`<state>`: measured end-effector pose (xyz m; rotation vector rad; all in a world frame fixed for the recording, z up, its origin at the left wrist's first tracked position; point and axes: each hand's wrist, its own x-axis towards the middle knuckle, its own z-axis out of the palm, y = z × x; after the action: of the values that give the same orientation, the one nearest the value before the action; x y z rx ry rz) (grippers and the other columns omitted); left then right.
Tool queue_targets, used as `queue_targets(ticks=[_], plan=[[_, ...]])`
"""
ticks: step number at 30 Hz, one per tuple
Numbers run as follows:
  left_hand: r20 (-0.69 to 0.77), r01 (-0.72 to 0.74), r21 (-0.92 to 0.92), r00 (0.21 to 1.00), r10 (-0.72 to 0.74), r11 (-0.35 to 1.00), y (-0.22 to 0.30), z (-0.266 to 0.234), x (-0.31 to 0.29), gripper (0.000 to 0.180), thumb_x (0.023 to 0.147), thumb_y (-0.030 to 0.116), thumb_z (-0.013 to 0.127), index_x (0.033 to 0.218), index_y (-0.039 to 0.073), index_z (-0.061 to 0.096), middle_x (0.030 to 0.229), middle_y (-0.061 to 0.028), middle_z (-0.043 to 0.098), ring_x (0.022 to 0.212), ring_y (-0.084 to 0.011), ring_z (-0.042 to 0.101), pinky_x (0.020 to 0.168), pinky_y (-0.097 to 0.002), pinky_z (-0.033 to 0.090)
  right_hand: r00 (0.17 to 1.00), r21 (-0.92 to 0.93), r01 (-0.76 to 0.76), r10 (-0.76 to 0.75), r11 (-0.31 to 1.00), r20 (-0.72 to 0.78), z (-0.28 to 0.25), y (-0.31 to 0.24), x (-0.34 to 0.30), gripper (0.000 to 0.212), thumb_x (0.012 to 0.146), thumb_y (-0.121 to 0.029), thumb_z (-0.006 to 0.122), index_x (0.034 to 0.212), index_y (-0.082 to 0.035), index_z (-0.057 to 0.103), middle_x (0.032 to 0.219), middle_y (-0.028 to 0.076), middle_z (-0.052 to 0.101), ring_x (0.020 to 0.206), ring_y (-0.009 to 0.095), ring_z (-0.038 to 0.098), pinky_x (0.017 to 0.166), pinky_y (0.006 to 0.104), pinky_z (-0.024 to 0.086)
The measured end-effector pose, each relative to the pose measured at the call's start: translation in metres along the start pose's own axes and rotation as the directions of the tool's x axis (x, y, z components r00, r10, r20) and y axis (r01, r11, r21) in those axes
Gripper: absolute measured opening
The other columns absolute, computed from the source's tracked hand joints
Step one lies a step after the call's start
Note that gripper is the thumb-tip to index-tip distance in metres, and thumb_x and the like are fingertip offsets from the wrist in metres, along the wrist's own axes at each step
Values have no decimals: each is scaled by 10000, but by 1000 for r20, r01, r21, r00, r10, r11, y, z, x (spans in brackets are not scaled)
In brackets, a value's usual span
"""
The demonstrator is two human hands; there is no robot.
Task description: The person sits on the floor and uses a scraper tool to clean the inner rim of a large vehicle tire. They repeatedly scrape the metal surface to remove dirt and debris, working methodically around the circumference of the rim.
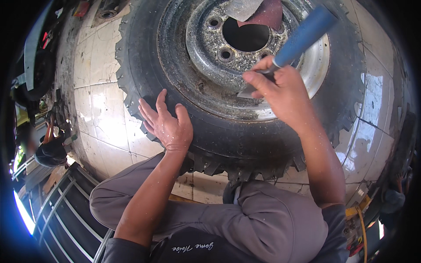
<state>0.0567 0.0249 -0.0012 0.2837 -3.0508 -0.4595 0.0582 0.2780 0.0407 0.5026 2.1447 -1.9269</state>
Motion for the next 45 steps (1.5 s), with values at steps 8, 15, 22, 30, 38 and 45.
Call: queue_targets(ticks=[8,15,22,30,38,45], plan=[[16,3,27,1000,-4,1000,3,-2,0,549,855,263,571,1391,163,512,1579,-294,145,1479,-466,96,1141,-642,85,999,-223,-47,47,974,-4,34,-8,3,359,938,-333,677,985,11,585,749,93,645,614,158,658,545,293,538],[8,11,19,1000,-11,1000,-2,-1,-2,549,838,266,577,1375,166,520,1575,-308,152,1481,-479,83,1129,-661,83,1000,-242,28,-31,970,-6,30,-7,12,332,931,-302,688,954,9,575,753,95,656,624,178,665,514,293,509],[-8,-4,0,1000,4,1000,-3,-1,-1,548,835,244,580,1373,159,520,1576,-305,148,1481,-479,84,1126,-664,81,997,-233,-75,73,970,-19,22,-29,15,307,930,-293,684,962,1,602,715,153,647,689,268,678,660,408,502],[18,3,27,1000,-3,1000,3,-2,1,557,858,257,564,1400,141,501,1578,-297,139,1482,-466,79,1149,-621,64,994,-349,-74,96,934,48,17,-21,23,326,931,-311,678,989,4,614,700,106,659,630,190,674,639,378,512],[31,9,37,999,-10,999,3,-5,-1,557,858,250,567,1399,140,501,1576,-296,148,1480,-464,90,1151,-616,70,994,-455,-25,69,890,81,14,-10,23,317,914,-293,702,969,6,616,696,136,644,612,231,652,588,369,491],[20,22,36,1000,-23,999,3,-2,-2,547,858,246,569,1393,152,512,1571,-303,159,1476,-473,98,1152,-614,73,985,-390,-65,123,919,124,15,-22,18,288,924,-275,694,940,0,611,666,94,628,578,189,634,558,353,473]])
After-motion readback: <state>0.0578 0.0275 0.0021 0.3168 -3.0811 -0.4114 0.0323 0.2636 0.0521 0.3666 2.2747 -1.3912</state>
